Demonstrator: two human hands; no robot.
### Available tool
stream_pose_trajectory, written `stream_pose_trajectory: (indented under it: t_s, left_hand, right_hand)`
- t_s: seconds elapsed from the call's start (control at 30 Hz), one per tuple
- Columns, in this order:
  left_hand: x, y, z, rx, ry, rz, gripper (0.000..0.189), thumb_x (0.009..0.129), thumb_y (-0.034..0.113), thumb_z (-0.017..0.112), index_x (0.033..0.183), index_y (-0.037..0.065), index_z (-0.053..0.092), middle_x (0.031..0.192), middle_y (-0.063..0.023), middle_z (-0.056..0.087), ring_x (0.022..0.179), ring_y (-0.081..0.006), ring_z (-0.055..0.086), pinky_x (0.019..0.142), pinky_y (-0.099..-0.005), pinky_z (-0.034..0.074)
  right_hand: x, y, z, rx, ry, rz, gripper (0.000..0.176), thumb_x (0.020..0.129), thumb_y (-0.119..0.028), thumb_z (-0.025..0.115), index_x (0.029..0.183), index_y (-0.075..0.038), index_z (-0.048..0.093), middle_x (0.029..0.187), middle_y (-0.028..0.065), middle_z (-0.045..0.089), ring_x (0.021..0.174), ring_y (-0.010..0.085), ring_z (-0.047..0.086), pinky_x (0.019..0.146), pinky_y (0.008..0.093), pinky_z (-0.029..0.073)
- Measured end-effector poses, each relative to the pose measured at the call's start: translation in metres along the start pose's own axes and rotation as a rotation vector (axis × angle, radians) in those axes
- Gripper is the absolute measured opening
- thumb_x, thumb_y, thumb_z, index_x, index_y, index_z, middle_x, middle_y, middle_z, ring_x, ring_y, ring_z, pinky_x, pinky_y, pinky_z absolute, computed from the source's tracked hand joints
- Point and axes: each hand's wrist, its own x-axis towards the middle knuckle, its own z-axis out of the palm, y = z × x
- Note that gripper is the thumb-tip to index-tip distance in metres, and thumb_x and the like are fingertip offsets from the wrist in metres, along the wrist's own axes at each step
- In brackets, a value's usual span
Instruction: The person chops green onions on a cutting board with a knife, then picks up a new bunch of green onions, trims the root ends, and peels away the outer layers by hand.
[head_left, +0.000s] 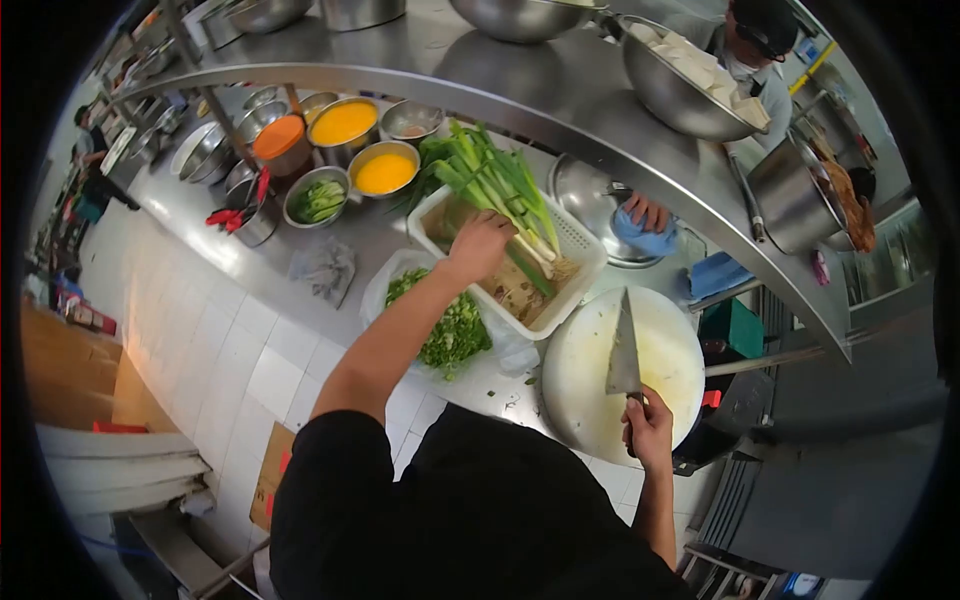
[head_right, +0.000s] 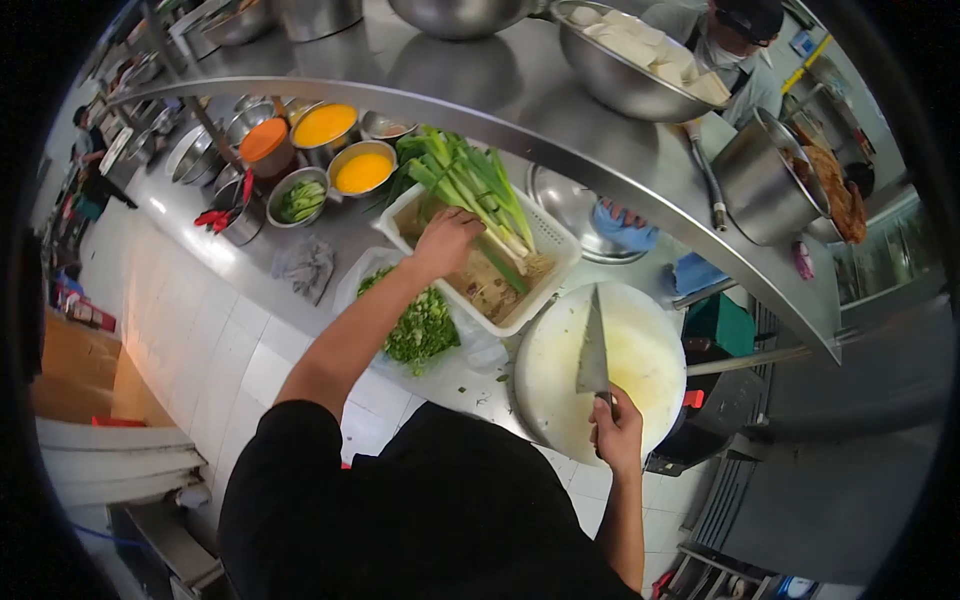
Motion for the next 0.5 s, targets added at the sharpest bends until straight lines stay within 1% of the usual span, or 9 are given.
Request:
stream_pose_trajectory:
  t_s: [0.07,0.1,0.17,0.2,0.23,0.33,0.37,0.47,0.5]
  left_hand:
    - [0.029,-0.015,0.021,0.099,-0.132,0.142,0.039,0.086,0.007,0.064,0.124,0.010,0.071,0.132,-0.0123,0.067,0.132,-0.0348,0.055,0.113,-0.0503,0.041]
    - [0.041,-0.019,0.027,0.232,-0.255,0.213,0.041,0.087,0.011,0.066,0.128,0.012,0.069,0.133,-0.0111,0.066,0.132,-0.0319,0.055,0.115,-0.0488,0.039]
    - [0.058,-0.029,0.045,0.381,-0.350,0.337,0.041,0.087,0.013,0.067,0.129,0.011,0.067,0.132,-0.0110,0.065,0.131,-0.0306,0.055,0.115,-0.0471,0.037]
    - [0.064,-0.030,0.047,0.459,-0.396,0.397,0.042,0.088,0.014,0.067,0.129,0.011,0.066,0.131,-0.0109,0.065,0.131,-0.0299,0.055,0.116,-0.0462,0.036]
    - [0.066,-0.032,0.050,0.499,-0.400,0.437,0.039,0.088,0.017,0.069,0.126,0.010,0.066,0.127,-0.0103,0.065,0.130,-0.0283,0.055,0.116,-0.0449,0.034]
    - [0.077,-0.029,0.051,0.468,-0.511,0.537,0.037,0.087,0.015,0.068,0.123,0.009,0.065,0.127,-0.0095,0.065,0.129,-0.0275,0.055,0.114,-0.0451,0.035]
    - [0.081,-0.014,0.026,0.479,-0.599,0.595,0.037,0.088,0.013,0.067,0.125,0.009,0.065,0.135,-0.0114,0.062,0.134,-0.0283,0.052,0.116,-0.0449,0.035]
    - [0.076,-0.020,0.049,0.398,-0.191,0.779,0.044,0.089,0.015,0.067,0.132,0.009,0.063,0.144,-0.0138,0.057,0.139,-0.0297,0.049,0.119,-0.0460,0.034]
    - [0.078,-0.012,0.044,0.474,-0.185,0.763,0.052,0.090,0.020,0.067,0.141,0.010,0.058,0.150,-0.0153,0.052,0.143,-0.0306,0.045,0.121,-0.0476,0.031]
  right_hand:
    - [-0.012,0.011,-0.010,0.061,0.118,0.039,0.035,0.106,-0.013,0.061,0.138,-0.002,0.061,0.072,0.0032,0.060,0.045,0.0098,0.051,0.040,0.0274,0.039]
    - [-0.011,0.031,-0.013,0.167,0.178,0.042,0.033,0.105,-0.012,0.061,0.136,0.000,0.061,0.068,0.0028,0.060,0.043,0.0101,0.050,0.038,0.0282,0.038]
    - [-0.013,0.063,-0.009,0.244,0.239,0.013,0.033,0.104,-0.012,0.060,0.135,0.000,0.059,0.070,0.0041,0.061,0.044,0.0111,0.052,0.038,0.0280,0.041]
    - [-0.014,0.069,-0.008,0.282,0.267,-0.002,0.033,0.104,-0.013,0.060,0.134,0.000,0.059,0.070,0.0047,0.061,0.044,0.0116,0.053,0.038,0.0279,0.043]
    - [-0.013,0.074,-0.009,0.313,0.269,0.002,0.034,0.103,-0.010,0.061,0.134,0.001,0.057,0.070,0.0047,0.061,0.044,0.0122,0.053,0.039,0.0284,0.043]
    - [-0.010,0.074,-0.006,0.273,0.313,-0.023,0.035,0.101,-0.009,0.061,0.134,0.002,0.058,0.068,0.0049,0.061,0.044,0.0128,0.053,0.039,0.0291,0.043]
    - [-0.009,0.073,-0.005,0.274,0.317,-0.030,0.035,0.101,-0.008,0.060,0.134,0.003,0.058,0.068,0.0051,0.061,0.043,0.0129,0.053,0.039,0.0292,0.043]
    - [-0.007,0.070,-0.006,0.273,0.317,-0.034,0.035,0.100,-0.008,0.060,0.134,0.003,0.058,0.068,0.0053,0.062,0.043,0.0133,0.053,0.039,0.0295,0.043]
    - [-0.005,0.071,-0.007,0.274,0.318,-0.027,0.035,0.100,-0.008,0.061,0.134,0.003,0.058,0.068,0.0054,0.062,0.043,0.0134,0.053,0.039,0.0295,0.043]
